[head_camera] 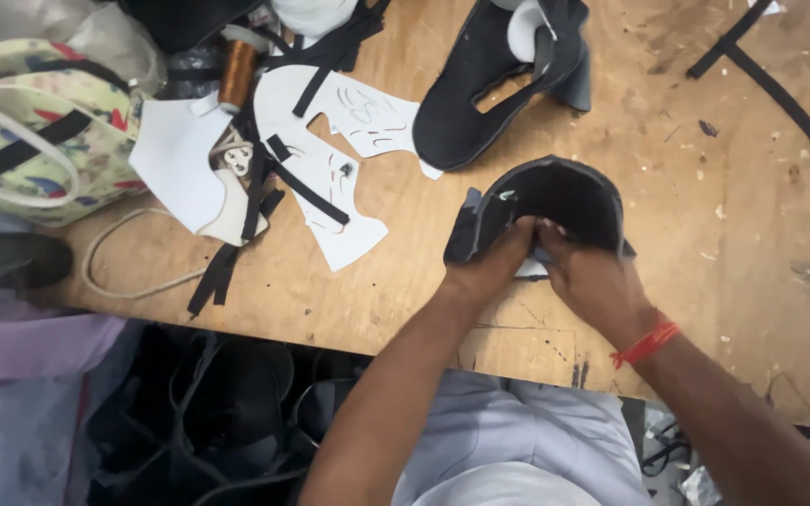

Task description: The person sits at a workbench covered with black foam shoe uppers and paper patterns, fitting a stiff gray heel counter piece inside a black foam shoe upper. They press and shape the pieces together by hand, turning the upper over to align edges, then set the assembled upper on the table and pick up another piece.

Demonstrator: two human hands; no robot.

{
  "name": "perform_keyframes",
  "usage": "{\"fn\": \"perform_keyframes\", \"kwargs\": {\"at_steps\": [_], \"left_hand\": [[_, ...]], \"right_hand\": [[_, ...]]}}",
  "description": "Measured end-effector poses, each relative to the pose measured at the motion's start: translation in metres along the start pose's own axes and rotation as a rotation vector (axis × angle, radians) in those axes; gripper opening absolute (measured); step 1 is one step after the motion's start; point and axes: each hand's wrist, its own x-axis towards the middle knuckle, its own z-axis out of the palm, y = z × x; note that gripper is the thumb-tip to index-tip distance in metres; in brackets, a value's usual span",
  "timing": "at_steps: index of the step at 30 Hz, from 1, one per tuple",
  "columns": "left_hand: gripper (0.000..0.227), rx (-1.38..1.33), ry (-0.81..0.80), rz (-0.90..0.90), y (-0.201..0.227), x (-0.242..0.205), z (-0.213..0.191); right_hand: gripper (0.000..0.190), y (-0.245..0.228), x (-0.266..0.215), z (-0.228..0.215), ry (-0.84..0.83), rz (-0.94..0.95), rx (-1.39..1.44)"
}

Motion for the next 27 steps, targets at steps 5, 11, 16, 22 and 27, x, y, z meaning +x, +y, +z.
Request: {"fn": "perform_keyframes", "kwargs": {"at_steps": [5,11,16,22,27], "left_hand": [[0.029,-0.071,-0.191,-0.082,0.024,-0.008,-0.029],[0.051,0.369,0.006,0.429,-0.011,-0.052,-0.024],[0.059,0.258,0.066,0.444,0.01,-0.054,-0.018],[0.055,0.7,-0.6,0.315,0.01,-0.067,-0.014],[0.045,0.629,-0.424,0.457,-0.001,-0.072,-0.021]], "right_hand": [[0.047,0.001,0.002,-0.025,-0.013,-0.112,-0.058],[0.06,0.014,0.002,-0.019,0.098,-0.447,-0.102],[0.066,0.005,-0.005,-0.001,0.189,-0.37,-0.075],[0.033,0.027,0.005,0.039,0.063,0.189,0.097],[0.031,0.006,0.01,0.0,0.305,-0.052,0.115]]}}
